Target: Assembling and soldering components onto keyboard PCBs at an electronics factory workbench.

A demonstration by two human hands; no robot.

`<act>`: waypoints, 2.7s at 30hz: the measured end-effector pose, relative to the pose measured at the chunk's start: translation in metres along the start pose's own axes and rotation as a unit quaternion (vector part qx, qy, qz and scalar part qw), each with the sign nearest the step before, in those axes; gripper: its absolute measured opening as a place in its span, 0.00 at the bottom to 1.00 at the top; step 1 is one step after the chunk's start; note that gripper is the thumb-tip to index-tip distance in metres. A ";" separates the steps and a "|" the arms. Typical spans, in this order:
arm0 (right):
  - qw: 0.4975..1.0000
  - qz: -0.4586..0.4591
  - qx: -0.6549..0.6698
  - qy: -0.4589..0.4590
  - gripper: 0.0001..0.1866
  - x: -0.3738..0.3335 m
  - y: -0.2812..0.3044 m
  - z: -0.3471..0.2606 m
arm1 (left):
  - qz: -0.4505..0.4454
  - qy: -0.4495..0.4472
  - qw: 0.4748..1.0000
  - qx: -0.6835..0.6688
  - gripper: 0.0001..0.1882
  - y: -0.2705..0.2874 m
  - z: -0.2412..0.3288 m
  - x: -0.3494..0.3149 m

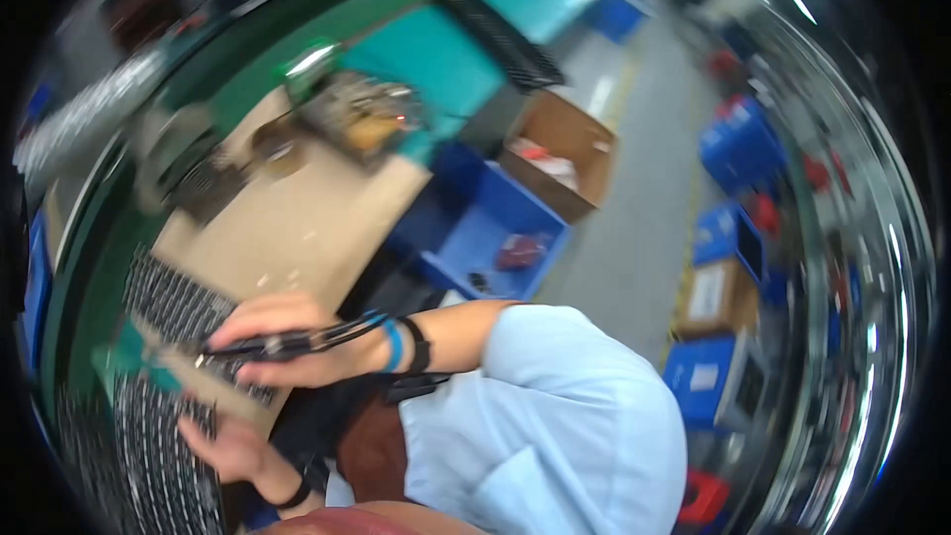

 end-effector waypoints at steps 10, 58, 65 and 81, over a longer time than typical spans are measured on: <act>1.000 -0.027 0.001 0.012 0.19 0.010 0.011 0.007 | 0.090 -0.189 0.965 0.159 0.29 -0.003 0.010 0.017; 0.998 -0.066 -0.023 0.005 0.30 -0.048 -0.020 0.015 | -0.047 -0.277 0.869 0.407 0.30 -0.022 0.037 -0.028; 0.998 -0.066 -0.018 0.005 0.31 -0.049 -0.018 0.015 | -0.044 -0.280 0.871 0.401 0.31 -0.022 0.036 -0.027; 0.999 -0.018 -0.031 -0.039 0.26 -0.041 -0.022 0.003 | -0.049 -0.288 0.853 0.432 0.30 -0.021 0.042 -0.025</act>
Point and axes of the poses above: each hand's wrist, its own x-axis towards the middle knuckle, its own y-axis out of the back of the hand, z = x × y, the point moved 9 cm from there along x, towards the middle knuckle, and after that the axes turned 9 degrees about x, right-handed, at the moved point
